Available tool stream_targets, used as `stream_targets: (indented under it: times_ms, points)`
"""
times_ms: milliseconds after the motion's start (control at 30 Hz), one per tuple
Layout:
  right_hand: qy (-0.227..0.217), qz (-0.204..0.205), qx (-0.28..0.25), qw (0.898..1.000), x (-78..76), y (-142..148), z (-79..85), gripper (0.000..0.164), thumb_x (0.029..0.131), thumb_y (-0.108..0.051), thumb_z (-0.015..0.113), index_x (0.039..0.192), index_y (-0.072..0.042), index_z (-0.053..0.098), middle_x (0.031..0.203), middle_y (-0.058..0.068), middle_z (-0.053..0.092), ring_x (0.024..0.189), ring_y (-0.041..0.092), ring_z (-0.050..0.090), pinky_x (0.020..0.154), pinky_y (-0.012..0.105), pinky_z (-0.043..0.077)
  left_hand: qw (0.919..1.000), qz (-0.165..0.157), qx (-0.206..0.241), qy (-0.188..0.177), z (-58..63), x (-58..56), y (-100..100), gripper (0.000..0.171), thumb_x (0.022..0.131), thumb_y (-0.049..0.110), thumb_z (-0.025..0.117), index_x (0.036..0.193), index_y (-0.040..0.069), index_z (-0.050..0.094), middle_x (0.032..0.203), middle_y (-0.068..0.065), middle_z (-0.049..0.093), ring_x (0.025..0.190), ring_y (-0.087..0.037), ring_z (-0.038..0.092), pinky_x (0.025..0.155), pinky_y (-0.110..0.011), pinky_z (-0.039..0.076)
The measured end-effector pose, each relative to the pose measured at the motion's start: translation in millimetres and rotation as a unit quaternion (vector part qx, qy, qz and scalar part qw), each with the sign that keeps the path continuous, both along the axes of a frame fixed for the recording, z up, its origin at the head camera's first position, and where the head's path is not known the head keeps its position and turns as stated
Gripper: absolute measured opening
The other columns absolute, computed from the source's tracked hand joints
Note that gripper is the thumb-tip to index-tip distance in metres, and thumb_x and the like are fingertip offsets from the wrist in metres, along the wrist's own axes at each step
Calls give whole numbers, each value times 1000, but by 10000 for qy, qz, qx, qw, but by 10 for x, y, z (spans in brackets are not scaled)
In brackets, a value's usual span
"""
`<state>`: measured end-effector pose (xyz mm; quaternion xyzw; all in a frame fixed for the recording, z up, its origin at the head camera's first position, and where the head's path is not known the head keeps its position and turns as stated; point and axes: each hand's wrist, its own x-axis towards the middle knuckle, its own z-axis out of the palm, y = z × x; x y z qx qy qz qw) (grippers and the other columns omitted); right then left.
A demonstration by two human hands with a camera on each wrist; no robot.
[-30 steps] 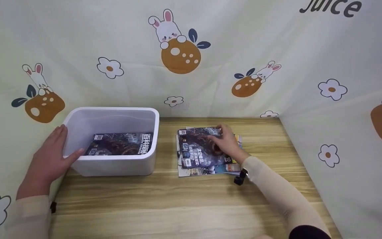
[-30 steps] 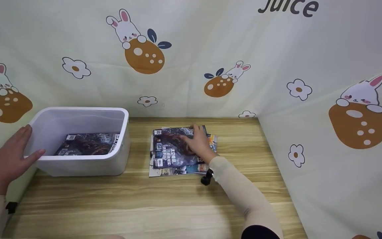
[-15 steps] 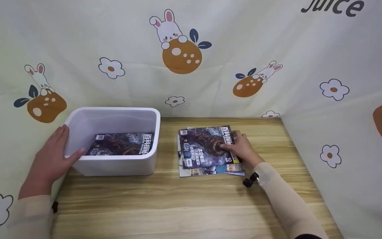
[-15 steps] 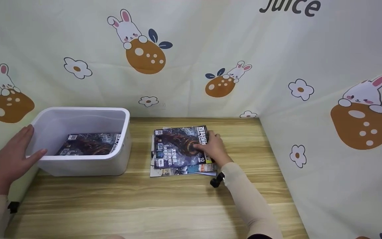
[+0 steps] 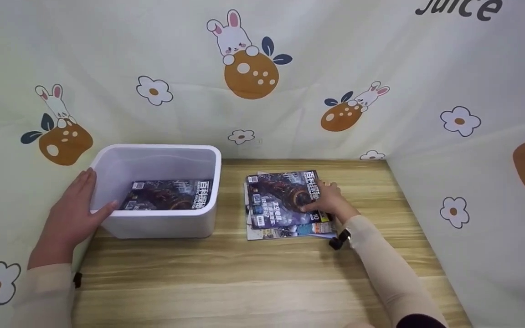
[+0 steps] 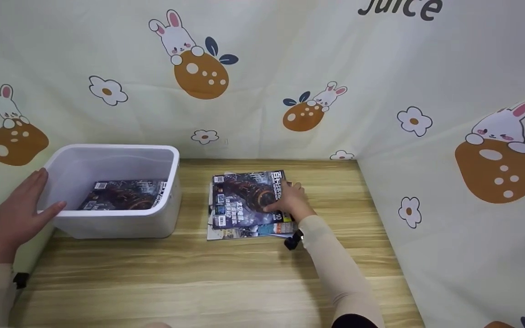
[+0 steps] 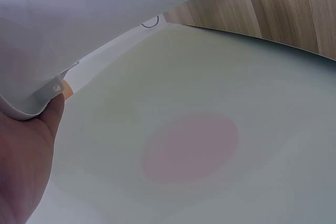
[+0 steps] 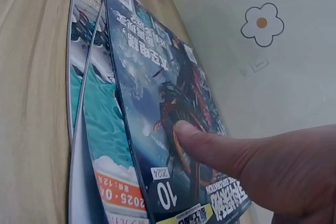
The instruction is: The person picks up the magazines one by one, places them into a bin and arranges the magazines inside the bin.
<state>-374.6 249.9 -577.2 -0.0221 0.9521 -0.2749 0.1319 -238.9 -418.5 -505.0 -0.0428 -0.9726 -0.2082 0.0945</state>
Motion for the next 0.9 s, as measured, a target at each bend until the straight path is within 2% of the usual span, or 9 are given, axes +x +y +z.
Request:
stream_targets:
  times_ms: [200,433,633,767,900]
  points:
    - [-308,158,349,9988,4,-41,55,136,77,-53,100,177,-7,20,170,49,16,158,69,17,123,81,27,10000,-22,-44,67,-8,-11,-1,107,106,60,63,175,-3,10,180,-32,12,167,-53,12,125,-81,17]
    - [-346,186,168,9991,17,-49,57,137,76,-46,103,178,-12,18,170,50,4,158,71,6,122,85,19,10000,-32,-42,59,-14,-30,-10,107,106,60,62,175,-1,9,181,-31,11,167,-52,11,125,-81,15]
    - [-282,152,43,9995,44,-51,29,140,71,-43,105,178,-15,19,170,51,-1,156,74,5,120,87,18,9999,-25,-73,68,-11,-32,-20,107,106,62,61,176,0,9,181,-30,11,167,-52,11,124,-81,16]
    - [-269,97,20,9996,47,-61,18,140,70,-41,106,178,-15,21,170,51,0,156,73,11,122,83,23,9999,-4,-63,93,-21,-21,-23,108,106,63,61,176,1,9,181,-30,12,167,-52,12,124,-82,17]
    - [-398,-41,-225,9989,41,-79,32,140,70,-34,107,178,-14,20,171,50,0,156,70,19,125,77,29,9999,-4,-56,104,-22,-17,-22,107,106,62,61,176,0,9,181,-30,11,167,-52,11,124,-82,17]
